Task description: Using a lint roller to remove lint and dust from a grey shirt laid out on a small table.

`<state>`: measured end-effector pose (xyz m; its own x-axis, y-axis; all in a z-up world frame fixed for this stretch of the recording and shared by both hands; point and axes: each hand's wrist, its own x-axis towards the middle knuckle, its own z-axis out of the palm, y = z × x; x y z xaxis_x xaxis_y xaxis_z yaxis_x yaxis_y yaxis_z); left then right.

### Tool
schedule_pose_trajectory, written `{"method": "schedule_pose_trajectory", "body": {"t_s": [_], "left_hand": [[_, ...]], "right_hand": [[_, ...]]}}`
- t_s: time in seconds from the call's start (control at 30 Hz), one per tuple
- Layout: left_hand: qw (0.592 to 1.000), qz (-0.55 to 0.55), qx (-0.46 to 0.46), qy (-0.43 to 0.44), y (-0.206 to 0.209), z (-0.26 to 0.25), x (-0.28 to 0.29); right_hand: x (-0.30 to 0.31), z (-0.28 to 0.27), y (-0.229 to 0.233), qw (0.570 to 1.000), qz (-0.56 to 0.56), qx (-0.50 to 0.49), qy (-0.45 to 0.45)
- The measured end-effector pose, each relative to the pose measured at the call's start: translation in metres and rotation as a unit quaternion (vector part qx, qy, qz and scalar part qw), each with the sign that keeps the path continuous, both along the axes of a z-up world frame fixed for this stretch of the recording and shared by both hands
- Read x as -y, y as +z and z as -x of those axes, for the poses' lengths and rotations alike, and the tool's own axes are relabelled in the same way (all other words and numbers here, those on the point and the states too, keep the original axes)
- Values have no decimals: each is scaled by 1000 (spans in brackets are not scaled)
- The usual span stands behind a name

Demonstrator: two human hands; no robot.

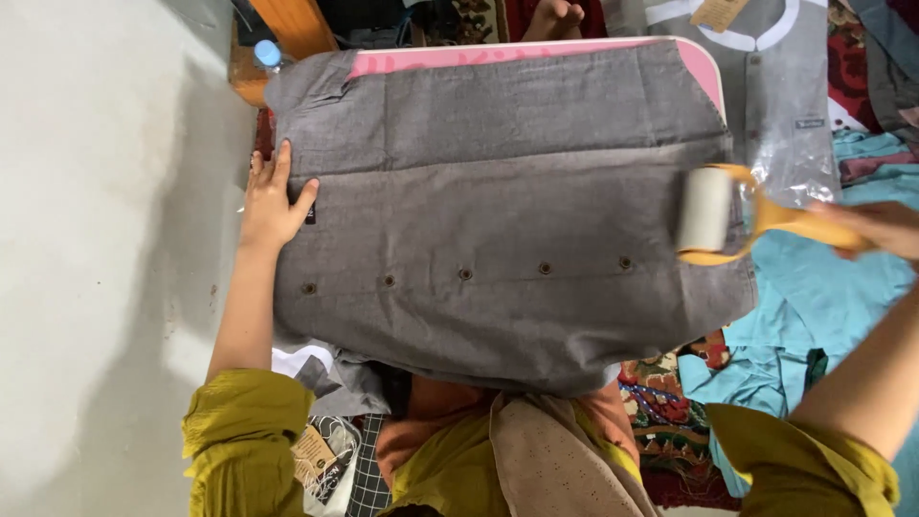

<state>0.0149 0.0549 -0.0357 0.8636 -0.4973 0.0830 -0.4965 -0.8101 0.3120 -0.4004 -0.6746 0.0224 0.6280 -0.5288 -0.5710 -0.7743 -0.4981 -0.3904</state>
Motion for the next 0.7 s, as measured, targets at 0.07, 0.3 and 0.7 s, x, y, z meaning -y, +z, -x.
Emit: {"method": "schedule_pose_trajectory", "body": {"t_s": [0.07,0.3,0.7], "left_hand": [[1000,-7,5,-10,1,0,2],[989,-104,-87,57,37,9,34],[981,177,77,25,-44,-5,236]], "right_hand": [[23,25,-12,997,-2,47,-67],[-117,-103,54,996,29,34,79],[-225,-272,-51,905,27,378,191]]}}
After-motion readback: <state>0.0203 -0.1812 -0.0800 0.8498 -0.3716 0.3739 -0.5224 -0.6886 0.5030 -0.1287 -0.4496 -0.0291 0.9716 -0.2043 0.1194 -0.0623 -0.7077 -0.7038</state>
